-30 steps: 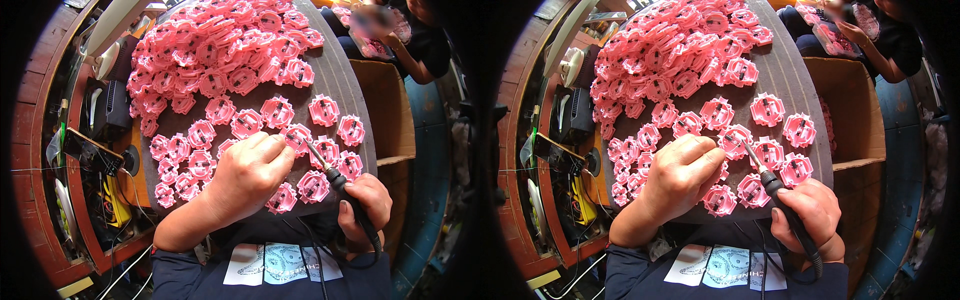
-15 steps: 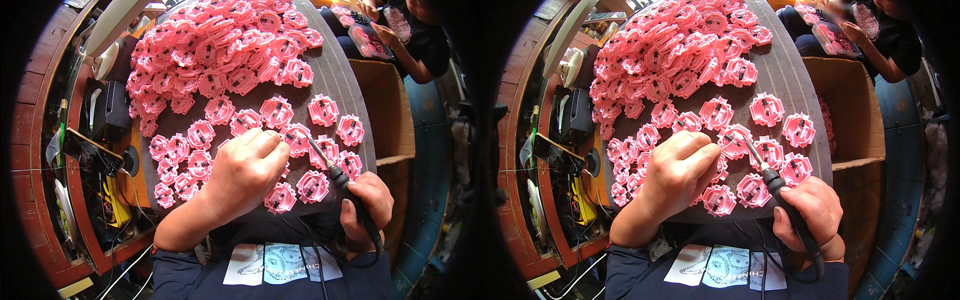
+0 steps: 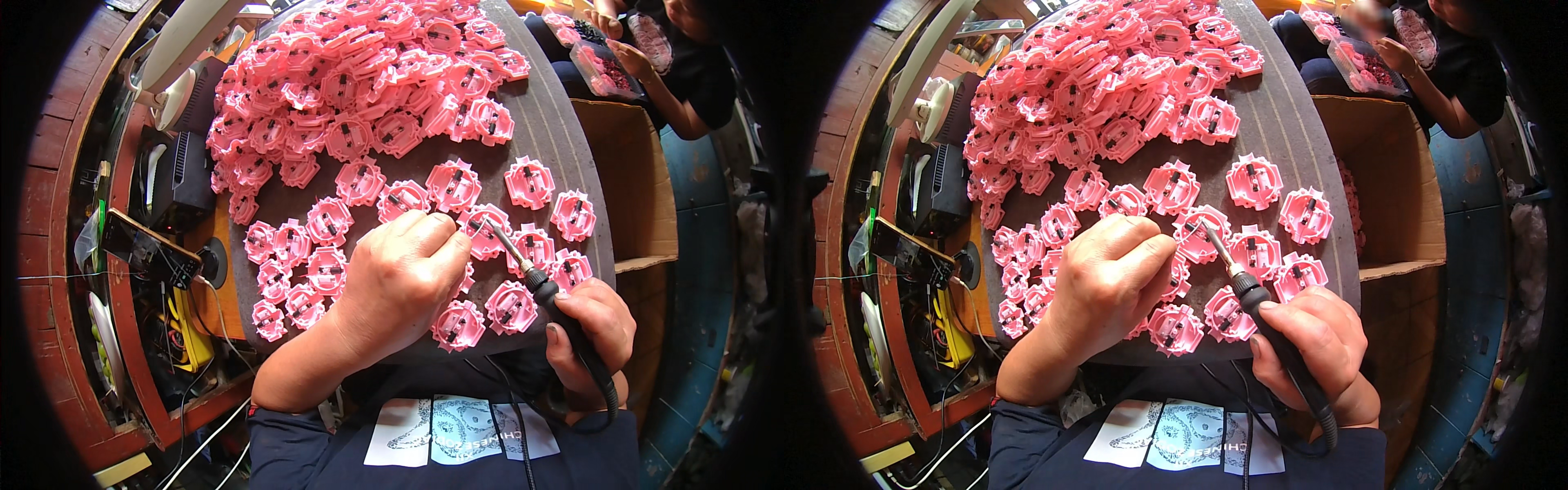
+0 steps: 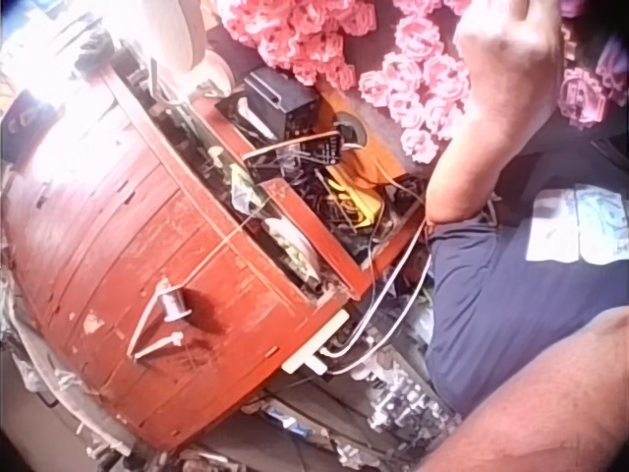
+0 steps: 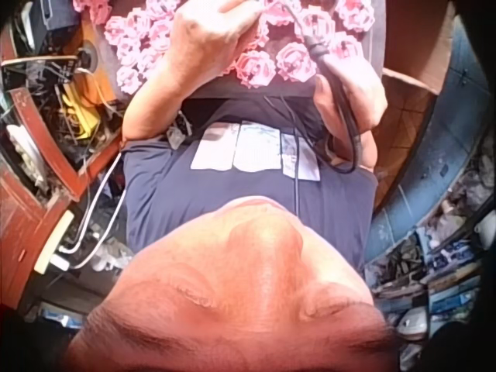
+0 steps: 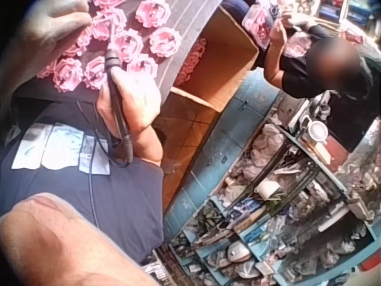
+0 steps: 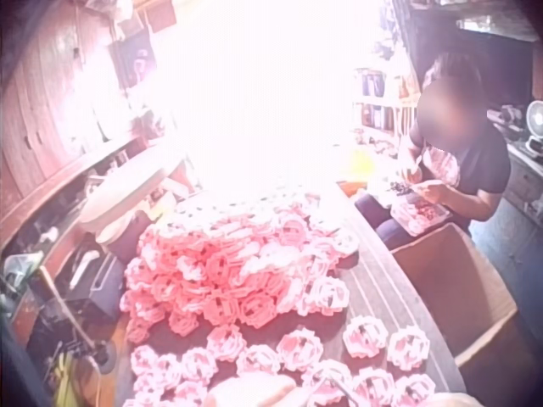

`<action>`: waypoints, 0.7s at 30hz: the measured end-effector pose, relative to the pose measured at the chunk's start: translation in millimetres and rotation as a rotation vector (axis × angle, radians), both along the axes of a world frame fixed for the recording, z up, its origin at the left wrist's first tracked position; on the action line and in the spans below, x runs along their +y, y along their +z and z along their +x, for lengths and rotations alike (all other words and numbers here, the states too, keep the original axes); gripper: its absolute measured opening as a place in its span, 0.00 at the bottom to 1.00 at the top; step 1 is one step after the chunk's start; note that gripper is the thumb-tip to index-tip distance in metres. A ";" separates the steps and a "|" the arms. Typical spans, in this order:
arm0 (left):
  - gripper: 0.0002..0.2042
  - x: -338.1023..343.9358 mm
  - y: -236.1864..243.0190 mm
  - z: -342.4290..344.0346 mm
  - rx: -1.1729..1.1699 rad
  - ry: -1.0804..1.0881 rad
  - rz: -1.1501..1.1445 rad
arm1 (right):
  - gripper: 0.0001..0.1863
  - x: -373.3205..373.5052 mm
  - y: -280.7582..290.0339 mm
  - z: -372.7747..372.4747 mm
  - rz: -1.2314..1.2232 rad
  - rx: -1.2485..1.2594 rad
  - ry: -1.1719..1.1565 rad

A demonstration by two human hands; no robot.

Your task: The person uses a soldering iron to attach small black components to pink plastic parts on a workbench. They handle each part individually, apply solder, and place the finished pieces back on the table. A second person works nearby with similar parts.

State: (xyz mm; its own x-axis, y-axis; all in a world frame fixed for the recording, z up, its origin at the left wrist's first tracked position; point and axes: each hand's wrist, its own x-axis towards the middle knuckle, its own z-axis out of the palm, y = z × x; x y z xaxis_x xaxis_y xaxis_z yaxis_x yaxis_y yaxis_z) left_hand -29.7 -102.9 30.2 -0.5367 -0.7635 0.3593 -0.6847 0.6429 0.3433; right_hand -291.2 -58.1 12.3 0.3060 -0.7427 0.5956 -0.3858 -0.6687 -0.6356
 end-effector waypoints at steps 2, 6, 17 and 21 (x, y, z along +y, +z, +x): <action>0.10 -1.1 0.0 -0.4 0.001 -0.009 0.002 | 0.23 -0.6 0.3 0.1 0.002 0.001 0.001; 0.09 -0.4 -0.6 0.2 0.002 -0.001 0.001 | 0.23 -1.0 0.6 1.0 0.016 0.004 0.016; 0.08 -2.5 -4.7 0.3 0.047 -0.004 0.037 | 0.23 -1.2 0.8 2.1 0.012 0.013 0.003; 0.08 -4.3 -7.3 -0.7 0.058 -0.007 0.045 | 0.23 -0.7 0.6 1.8 0.013 0.012 -0.001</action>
